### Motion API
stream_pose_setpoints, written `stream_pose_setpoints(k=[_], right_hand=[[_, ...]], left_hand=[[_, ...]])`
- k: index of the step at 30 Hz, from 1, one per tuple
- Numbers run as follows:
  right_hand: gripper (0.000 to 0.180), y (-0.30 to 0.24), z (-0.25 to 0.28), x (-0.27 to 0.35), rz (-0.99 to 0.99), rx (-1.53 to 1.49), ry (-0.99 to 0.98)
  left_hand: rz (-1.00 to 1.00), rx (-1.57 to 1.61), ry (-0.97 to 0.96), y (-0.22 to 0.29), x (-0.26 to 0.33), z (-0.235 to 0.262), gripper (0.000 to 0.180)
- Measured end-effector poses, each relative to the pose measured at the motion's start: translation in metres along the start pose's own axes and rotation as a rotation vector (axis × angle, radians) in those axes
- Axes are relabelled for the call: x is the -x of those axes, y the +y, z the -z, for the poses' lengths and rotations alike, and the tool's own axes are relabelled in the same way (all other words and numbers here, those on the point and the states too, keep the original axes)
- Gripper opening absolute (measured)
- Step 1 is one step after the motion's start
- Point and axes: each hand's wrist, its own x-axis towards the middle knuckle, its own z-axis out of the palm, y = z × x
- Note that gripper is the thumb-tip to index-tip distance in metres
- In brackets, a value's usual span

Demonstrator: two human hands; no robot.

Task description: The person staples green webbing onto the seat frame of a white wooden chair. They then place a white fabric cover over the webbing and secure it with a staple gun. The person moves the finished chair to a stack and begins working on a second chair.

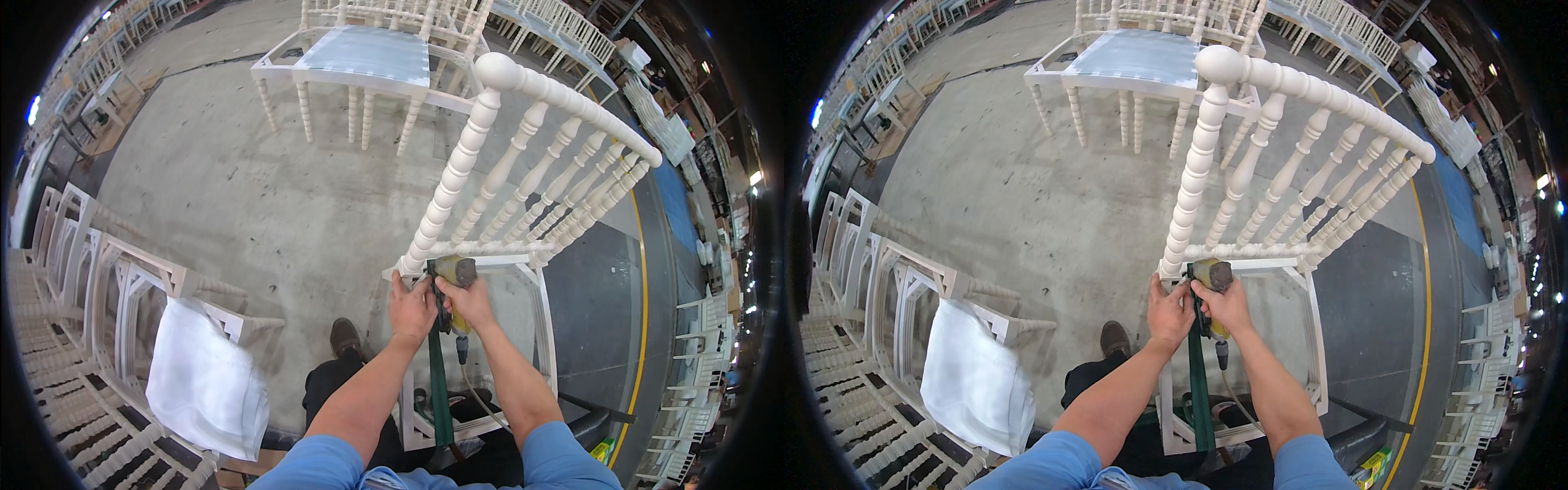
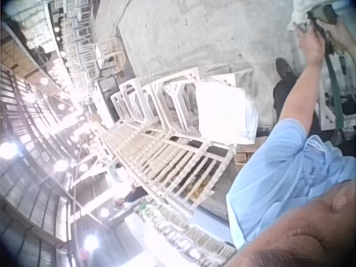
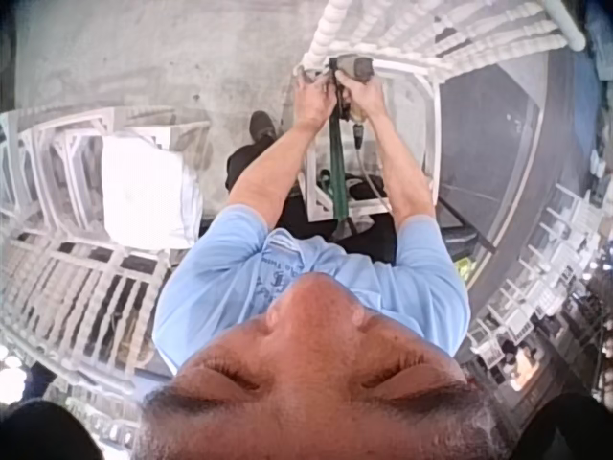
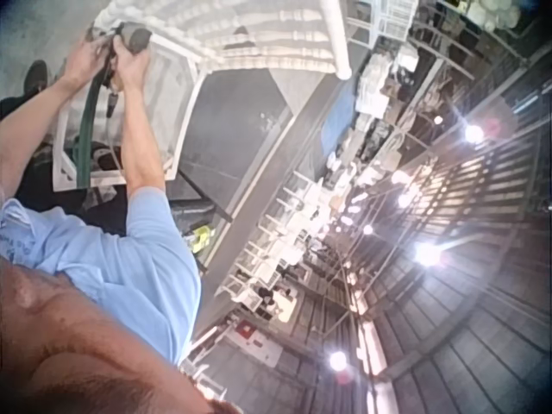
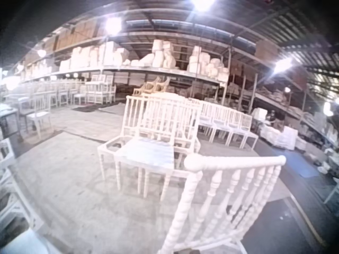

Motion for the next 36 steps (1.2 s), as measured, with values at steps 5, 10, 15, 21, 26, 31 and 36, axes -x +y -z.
stream_pose_setpoints(k=[5,10,15,21,26,31,36], right_hand=[[0.027,-0.001,0.003,0.001,0.0,0.013,-0.012],[0.027,-0.003,-0.001,0.003,-0.018,0.036,0.004],[0.027,-0.002,0.003,0.004,-0.027,0.033,-0.011],[0.029,-0.001,0.009,0.001,-0.045,0.051,0.009],[0.024,0.002,0.02,0.003,-0.082,0.052,0.072],[0.023,-0.014,0.042,0.029,-0.086,-0.103,0.056],[0.024,-0.054,0.132,0.152,-0.036,-0.073,0.266]], left_hand=[[0.067,0.056,-0.06,0.002,0.001,0.002,0.035],[0.049,0.063,-0.033,0.0,0.001,0.001,0.036],[-0.012,0.064,0.021,-0.006,0.0,-0.005,0.038],[0.02,0.126,0.021,-0.006,-0.005,-0.007,0.037],[0.04,0.102,0.027,0.001,0.002,-0.006,0.034],[-0.022,0.174,0.046,-0.002,-0.001,-0.008,0.032],[-0.112,0.157,0.089,-0.02,-0.004,-0.016,0.03]])
